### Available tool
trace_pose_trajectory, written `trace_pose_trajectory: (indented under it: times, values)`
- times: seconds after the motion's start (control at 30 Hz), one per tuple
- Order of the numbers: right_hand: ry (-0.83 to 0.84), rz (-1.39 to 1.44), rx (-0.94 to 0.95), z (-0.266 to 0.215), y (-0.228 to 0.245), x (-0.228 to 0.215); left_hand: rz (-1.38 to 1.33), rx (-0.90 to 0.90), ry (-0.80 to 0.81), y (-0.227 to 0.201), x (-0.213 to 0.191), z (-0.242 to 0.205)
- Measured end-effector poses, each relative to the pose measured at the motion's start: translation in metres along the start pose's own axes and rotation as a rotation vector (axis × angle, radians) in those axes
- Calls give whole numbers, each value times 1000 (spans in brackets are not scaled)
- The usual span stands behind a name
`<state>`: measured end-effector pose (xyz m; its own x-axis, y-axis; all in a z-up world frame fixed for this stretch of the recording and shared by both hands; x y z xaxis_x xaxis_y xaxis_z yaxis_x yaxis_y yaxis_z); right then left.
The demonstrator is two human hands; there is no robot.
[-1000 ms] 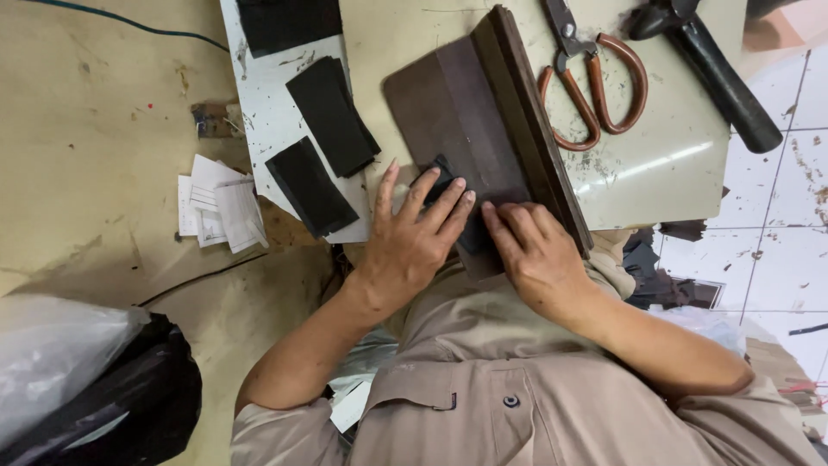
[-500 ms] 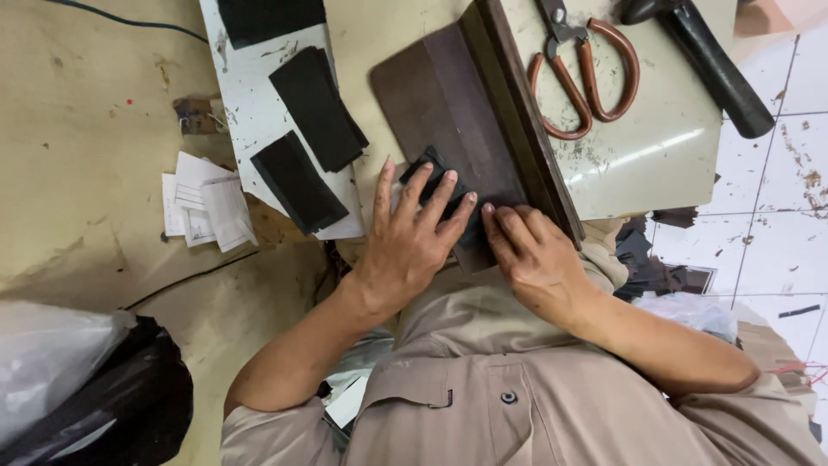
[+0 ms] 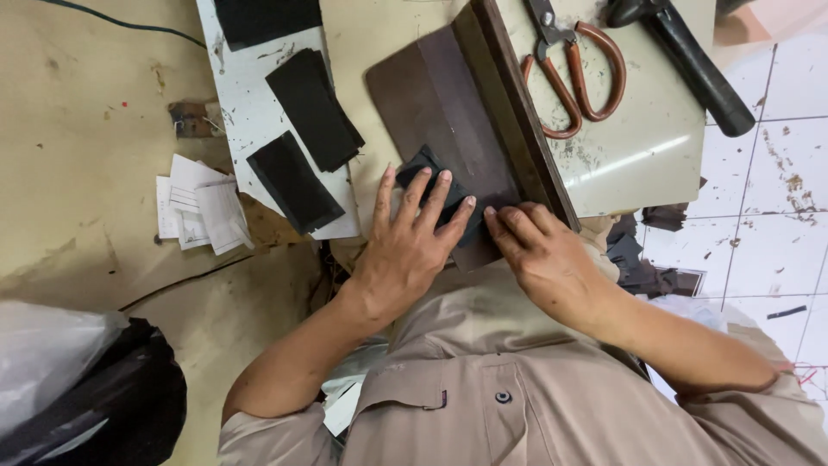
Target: Trimming leather components with scissors and assembling them onto a base using a hammer
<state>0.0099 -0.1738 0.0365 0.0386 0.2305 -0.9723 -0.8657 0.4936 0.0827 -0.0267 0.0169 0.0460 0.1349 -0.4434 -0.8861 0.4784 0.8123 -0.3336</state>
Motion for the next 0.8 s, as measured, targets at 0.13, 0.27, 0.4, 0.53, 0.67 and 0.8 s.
trace_pose_trajectory:
  times: [0.13, 0.27, 0.4, 0.53, 0.67, 0.8]
  values:
    - [68, 29, -3, 7, -4, 3, -6, -23, -11, -2, 10, -6]
    - [109, 12, -37, 23, -11, 13, 7, -32, -12, -3, 19, -11]
    - [170, -38, -98, 47, -21, 18, 12, -42, -60, -4, 27, -14]
    - [139, -105, -165, 59, -25, 19, 37, -61, -46, -7, 18, -10]
    - [163, -81, -163, 69, -29, 19, 14, -76, -84, -6, 11, -6]
    - [162, -65, -191, 71, -33, 30, -2, -89, -97, -6, 12, -5]
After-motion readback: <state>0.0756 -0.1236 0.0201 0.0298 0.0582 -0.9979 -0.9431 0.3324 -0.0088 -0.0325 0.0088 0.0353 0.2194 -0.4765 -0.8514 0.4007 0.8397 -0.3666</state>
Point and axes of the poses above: each hand's wrist, its own z-axis towards the middle knuckle, its own x-axis out of the palm, y = z × x, the point moved 3 cm from there along z, towards the middle knuckle, and after that the axes turned 10 degrees about -z, right-handed, at the moved point
